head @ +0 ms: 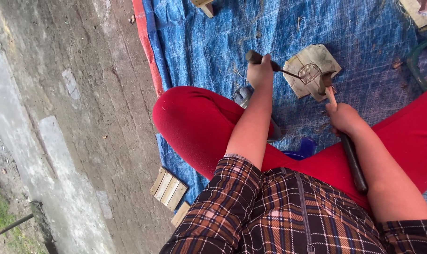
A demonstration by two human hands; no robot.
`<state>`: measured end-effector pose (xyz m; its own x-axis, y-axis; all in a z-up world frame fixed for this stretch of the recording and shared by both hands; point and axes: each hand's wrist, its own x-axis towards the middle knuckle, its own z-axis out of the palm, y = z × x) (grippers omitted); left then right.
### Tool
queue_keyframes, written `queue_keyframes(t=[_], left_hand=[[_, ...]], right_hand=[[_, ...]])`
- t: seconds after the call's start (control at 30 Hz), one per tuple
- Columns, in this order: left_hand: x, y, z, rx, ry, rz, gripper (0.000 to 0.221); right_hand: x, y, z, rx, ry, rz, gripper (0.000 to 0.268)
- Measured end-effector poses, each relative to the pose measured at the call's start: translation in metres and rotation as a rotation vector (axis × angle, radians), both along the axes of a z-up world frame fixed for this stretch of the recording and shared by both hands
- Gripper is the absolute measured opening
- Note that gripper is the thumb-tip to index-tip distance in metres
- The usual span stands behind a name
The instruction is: A person sitting on the ground uses a hammer and a chisel to carve intricate patterns or shapes into a small wooden block.
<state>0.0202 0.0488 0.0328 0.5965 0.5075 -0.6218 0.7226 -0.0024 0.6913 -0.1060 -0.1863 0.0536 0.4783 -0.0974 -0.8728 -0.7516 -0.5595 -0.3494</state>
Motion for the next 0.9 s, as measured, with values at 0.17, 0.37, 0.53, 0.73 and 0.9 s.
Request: queue_keyframes(t=[0.17, 0.37, 0.53, 0.73, 0.9], left_hand=[[0.0, -0.009, -0.003, 0.095, -0.112, -0.137, 0.026], [0.003, -0.038, 0.007, 0.421, -0.278, -0.489, 0.039], [0.003, -0.04, 0.009, 0.425, -0.275, -0.512, 0.041], [0.001, -0.041, 0.017, 0.438, -0.214, -0.54, 0.045], [-0.003, -0.045, 0.009, 0.482, -0.291, -0.563, 0.039]], right_hand=[[-0.001, -0.001, -0.003, 0.028, -0.002, -0.033, 0.047], [0.0, 0.0, -0.002, 0.067, -0.009, -0.077, 0.045], [-0.001, -0.001, -0.003, 0.048, -0.003, -0.061, 0.047], [0.001, 0.0, 0.002, 0.044, 0.001, -0.036, 0.047], [0.001, -0.001, 0.0, 0.046, -0.001, -0.033, 0.046]])
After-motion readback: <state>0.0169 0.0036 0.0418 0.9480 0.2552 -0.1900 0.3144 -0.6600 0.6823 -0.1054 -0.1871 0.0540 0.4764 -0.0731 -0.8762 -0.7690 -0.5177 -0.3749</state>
